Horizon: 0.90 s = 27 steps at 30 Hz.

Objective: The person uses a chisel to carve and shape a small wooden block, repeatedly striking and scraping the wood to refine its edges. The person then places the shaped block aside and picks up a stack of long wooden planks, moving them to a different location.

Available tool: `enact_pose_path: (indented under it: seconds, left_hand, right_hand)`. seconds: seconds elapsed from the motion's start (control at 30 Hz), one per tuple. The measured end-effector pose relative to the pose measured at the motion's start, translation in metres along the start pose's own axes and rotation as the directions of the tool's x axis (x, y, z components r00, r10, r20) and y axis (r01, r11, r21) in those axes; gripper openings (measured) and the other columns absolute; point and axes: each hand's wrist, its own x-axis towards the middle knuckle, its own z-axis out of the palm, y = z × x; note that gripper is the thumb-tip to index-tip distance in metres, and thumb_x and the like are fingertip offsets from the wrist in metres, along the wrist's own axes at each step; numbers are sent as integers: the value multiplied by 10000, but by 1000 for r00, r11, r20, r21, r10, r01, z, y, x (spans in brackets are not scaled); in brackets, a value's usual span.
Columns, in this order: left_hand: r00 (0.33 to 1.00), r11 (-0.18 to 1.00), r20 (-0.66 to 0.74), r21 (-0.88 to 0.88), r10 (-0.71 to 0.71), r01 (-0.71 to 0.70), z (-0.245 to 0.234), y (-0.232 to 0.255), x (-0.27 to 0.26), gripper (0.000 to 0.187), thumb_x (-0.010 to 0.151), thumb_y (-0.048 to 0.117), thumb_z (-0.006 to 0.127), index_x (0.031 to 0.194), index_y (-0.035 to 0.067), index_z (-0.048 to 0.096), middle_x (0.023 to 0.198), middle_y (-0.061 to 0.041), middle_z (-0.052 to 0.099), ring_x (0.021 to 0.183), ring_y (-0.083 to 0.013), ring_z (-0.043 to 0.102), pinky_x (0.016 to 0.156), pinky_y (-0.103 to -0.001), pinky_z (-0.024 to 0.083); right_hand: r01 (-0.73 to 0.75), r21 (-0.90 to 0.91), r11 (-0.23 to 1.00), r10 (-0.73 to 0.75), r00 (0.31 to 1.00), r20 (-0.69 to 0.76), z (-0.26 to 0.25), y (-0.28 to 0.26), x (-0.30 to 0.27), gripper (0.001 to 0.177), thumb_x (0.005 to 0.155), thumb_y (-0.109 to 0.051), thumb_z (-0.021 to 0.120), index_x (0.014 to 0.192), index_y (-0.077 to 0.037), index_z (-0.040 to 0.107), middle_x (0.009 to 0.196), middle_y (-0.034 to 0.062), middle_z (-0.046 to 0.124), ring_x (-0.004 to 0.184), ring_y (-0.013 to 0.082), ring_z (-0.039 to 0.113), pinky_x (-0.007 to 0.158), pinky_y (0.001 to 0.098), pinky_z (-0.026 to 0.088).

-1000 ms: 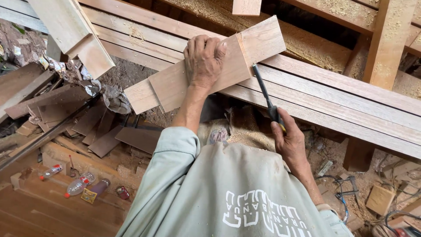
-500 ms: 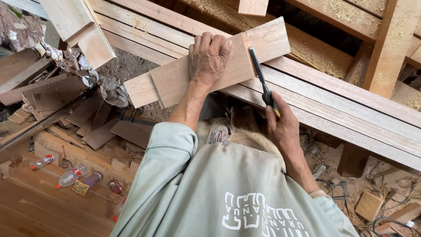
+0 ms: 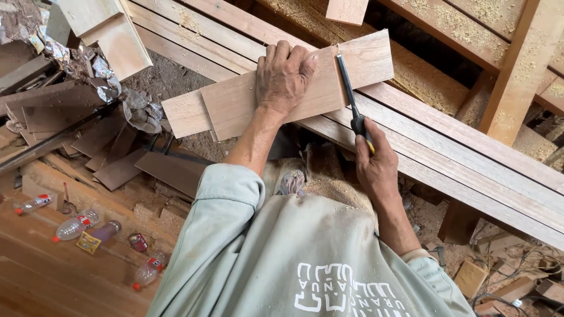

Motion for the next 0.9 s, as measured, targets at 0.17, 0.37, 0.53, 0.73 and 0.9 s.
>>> enact_pose_path:
  seconds: [0.17, 0.37, 0.53, 0.73, 0.9]
  left_hand:
    - [1000, 1000, 9, -24, -4, 4, -1, -2, -4, 386, 1058, 470, 402, 950, 173, 624, 924, -48, 549, 836, -239, 548, 671, -396, 491]
    - [1000, 1000, -26, -28, -2, 1, 0, -2, 3, 447, 1059, 514, 355, 941, 173, 618, 922, -51, 542, 832, -253, 533, 660, -410, 460]
    - [998, 999, -59, -29, 20, -22, 5, -3, 2, 452, 1066, 506, 345, 946, 174, 627, 896, -38, 541, 803, -217, 531, 637, -374, 469]
    - [998, 1000, -65, -4, 8, -8, 12, -5, -4, 415, 1061, 499, 376, 929, 183, 611, 898, -34, 544, 786, -214, 531, 632, -364, 465]
    - [999, 1000, -44, -4, 7, -8, 1, -1, -3, 399, 1055, 483, 395, 945, 175, 624, 916, -41, 553, 818, -227, 538, 635, -380, 474]
  right_hand:
    - [0, -60, 998, 1, 1000, 15, 1, 4, -3, 421, 1075, -138, 530, 1484, -52, 479, 1384, 232, 616, 1240, 369, 634, 981, 465, 588]
    - [-14, -98, 995, 17, 1000, 24, 3, 4, 22, 441, 1086, -157, 509, 1520, -112, 443, 1339, 250, 581, 1136, 321, 633, 872, 448, 618]
    - [4, -124, 992, -5, 1000, -7, 1, 12, 10, 424, 1076, -167, 553, 1492, -127, 479, 1348, 215, 614, 1117, 310, 661, 840, 430, 616]
    - [-41, -131, 990, 45, 999, 30, 0, 11, 12, 452, 1088, -168, 526, 1530, -161, 428, 1301, 232, 599, 1066, 312, 646, 802, 448, 624]
    - [-33, -107, 994, 33, 999, 4, 1, -7, 20, 420, 1081, -174, 532, 1494, -118, 484, 1289, 190, 624, 1084, 288, 645, 837, 413, 596]
